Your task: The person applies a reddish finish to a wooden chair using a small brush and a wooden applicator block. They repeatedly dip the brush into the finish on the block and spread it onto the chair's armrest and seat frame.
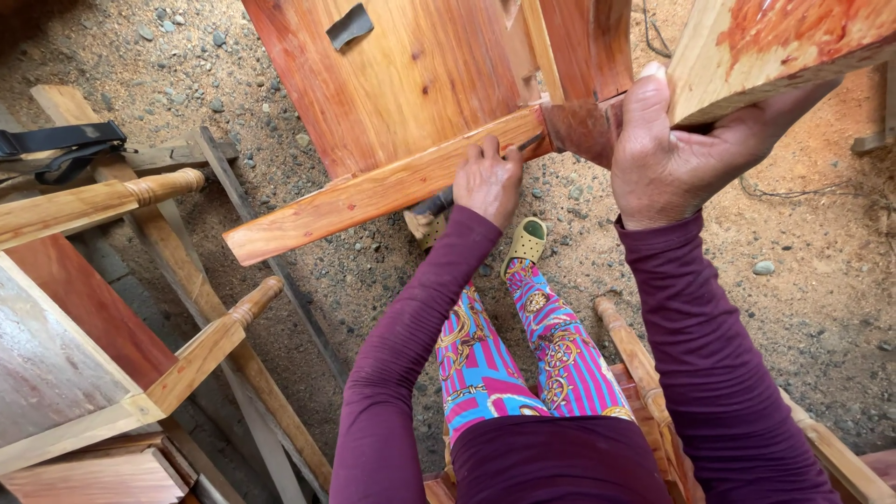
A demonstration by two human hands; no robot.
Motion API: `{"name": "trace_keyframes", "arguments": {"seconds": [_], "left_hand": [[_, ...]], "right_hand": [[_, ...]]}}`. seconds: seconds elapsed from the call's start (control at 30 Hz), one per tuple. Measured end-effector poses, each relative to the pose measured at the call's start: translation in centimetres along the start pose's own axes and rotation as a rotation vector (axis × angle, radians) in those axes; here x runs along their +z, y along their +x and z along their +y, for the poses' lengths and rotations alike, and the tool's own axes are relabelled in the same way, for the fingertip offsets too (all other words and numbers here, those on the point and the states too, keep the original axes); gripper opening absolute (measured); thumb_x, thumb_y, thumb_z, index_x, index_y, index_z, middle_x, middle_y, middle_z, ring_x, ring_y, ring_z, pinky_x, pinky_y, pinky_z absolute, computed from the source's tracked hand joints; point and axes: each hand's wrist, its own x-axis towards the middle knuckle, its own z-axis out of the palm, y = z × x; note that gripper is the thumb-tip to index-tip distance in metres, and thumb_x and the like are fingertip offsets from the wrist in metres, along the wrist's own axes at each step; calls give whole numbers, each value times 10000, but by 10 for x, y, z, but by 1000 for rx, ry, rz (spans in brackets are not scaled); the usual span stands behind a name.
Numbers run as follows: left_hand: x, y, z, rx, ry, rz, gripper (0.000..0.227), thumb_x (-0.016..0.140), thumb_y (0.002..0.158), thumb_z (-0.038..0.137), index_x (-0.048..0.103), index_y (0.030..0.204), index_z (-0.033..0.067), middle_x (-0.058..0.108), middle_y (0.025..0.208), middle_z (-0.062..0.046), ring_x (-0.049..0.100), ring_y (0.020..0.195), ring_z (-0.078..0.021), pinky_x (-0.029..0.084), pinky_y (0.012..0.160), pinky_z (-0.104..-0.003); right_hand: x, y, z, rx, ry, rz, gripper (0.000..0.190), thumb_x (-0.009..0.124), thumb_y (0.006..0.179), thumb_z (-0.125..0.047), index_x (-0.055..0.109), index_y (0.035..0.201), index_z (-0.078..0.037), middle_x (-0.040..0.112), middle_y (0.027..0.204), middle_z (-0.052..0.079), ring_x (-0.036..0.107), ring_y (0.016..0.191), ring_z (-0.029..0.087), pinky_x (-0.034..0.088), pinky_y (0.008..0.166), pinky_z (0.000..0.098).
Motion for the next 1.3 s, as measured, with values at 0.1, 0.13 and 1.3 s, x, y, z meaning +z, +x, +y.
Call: {"name": "trace_keyframes", "arguments": {"seconds": [0.1, 0.13, 1.3], "left_hand": [[-3, -11, 8, 13, 21, 30, 274, 642, 825, 124, 655, 1082, 31, 606, 1047, -166, 609, 953, -336, 519, 759, -459], [-3, -13, 7, 13, 23, 30, 274, 642, 825, 124, 655, 1082, 31, 606, 1047, -166, 609, 953, -336, 519, 759, -459], [-18, -26, -6, -215, -462, 15, 319, 666, 825, 23, 735, 1130, 84, 661, 954, -202, 674, 874, -408, 542, 750, -521]], "right_hand": [[2, 0, 3, -37, -54, 12, 1005, 705, 989, 89, -33, 1649, -85, 179, 1684, 56, 336, 1538, 164, 249, 1322, 261], [1, 1, 3, -36, -53, 12, 1005, 705, 989, 89, -33, 1649, -85, 179, 1684, 56, 336, 1538, 164, 249, 1322, 261], [2, 2, 0, -20, -83, 15, 982, 728, 990, 59, 12, 1651, -65, 167, 1688, 71, 305, 1555, 178, 214, 1331, 271]]}}
